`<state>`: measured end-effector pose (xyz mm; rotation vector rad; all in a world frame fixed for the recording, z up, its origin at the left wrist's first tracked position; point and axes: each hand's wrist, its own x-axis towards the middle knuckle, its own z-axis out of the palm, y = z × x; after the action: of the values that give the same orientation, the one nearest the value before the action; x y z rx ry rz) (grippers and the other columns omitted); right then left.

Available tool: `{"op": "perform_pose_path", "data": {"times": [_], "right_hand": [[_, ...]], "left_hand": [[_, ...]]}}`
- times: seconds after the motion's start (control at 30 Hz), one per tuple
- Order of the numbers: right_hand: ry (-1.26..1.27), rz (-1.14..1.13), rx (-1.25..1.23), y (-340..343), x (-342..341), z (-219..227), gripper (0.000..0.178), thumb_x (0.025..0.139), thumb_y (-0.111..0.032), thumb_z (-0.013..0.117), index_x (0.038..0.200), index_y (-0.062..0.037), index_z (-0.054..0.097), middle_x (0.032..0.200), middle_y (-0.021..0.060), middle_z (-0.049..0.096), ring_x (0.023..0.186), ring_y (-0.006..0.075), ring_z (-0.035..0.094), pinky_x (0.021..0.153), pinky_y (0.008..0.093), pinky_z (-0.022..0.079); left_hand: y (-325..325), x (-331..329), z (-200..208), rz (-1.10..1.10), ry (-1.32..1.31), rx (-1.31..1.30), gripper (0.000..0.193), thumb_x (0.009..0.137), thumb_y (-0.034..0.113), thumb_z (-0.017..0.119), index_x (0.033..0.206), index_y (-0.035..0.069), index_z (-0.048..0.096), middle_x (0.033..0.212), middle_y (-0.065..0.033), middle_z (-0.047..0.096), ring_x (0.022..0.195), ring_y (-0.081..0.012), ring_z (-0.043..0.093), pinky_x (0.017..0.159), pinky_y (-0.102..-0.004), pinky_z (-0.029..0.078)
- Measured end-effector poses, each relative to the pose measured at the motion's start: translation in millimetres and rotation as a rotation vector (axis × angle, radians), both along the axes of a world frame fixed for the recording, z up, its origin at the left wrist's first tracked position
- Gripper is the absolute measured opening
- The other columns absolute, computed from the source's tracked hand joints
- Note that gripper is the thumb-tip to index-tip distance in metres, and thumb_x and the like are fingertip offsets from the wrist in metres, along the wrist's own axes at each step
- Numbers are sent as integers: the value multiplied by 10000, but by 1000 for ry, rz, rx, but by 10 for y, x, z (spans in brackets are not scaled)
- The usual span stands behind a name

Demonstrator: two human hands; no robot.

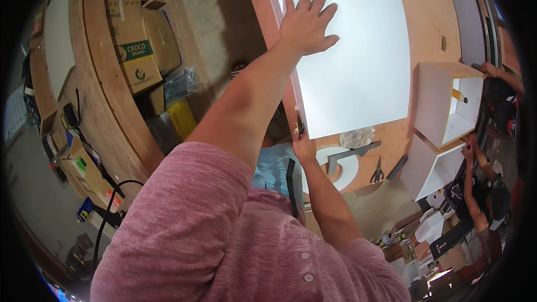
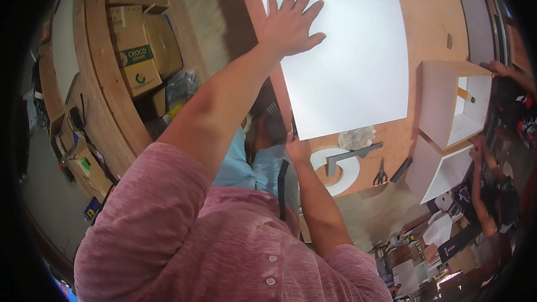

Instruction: The person assembles a white drawer unit by positioning panels, using a utility knife to trim edges, and applying adhesive tape to the corners. The person handles the drawer components and tools on a wooden workbench.

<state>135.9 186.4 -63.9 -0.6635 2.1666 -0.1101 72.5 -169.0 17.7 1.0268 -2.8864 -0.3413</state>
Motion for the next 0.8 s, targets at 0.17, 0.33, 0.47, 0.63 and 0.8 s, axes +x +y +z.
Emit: {"op": "perform_pose_path", "data": {"times": [0.17,0.33,0.47,0.63,0.8], "right_hand": [[-75,-34,80,68,7,-239,603,1029,-467,387,1393,-9,532,1266,342,622,1158,533,593,1021,570,459],[-34,-81,4,164,29,-434,596,1022,-431,395,1373,30,532,1272,359,603,1168,544,573,1023,568,445],[-99,-106,53,67,-34,-376,607,1032,-423,374,1408,32,516,1341,345,573,1222,537,544,1055,557,428],[-39,-92,-4,67,-18,-428,601,1044,-424,347,1374,38,546,1330,345,581,1215,539,550,1056,558,428],[-39,-99,-32,58,-23,-422,587,1040,-417,375,1354,43,559,1315,356,584,1206,541,556,1056,559,427]], "left_hand": [[16,38,-123,27,62,-27,762,896,603,597,1540,229,432,1624,-57,337,1523,-373,216,1182,-706,157],[26,-2,-27,11,56,-47,698,881,601,600,1452,212,505,1537,-58,410,1453,-346,283,1147,-688,205],[-21,31,170,-38,-75,112,788,904,610,575,1545,180,416,1631,-97,327,1524,-374,222,1201,-679,152],[-56,63,363,-75,-117,182,809,965,577,538,1602,121,334,1682,-149,260,1556,-380,199,1234,-656,159],[-69,56,394,-82,-147,191,795,977,571,520,1604,121,328,1683,-148,255,1558,-373,197,1237,-650,155]]}}
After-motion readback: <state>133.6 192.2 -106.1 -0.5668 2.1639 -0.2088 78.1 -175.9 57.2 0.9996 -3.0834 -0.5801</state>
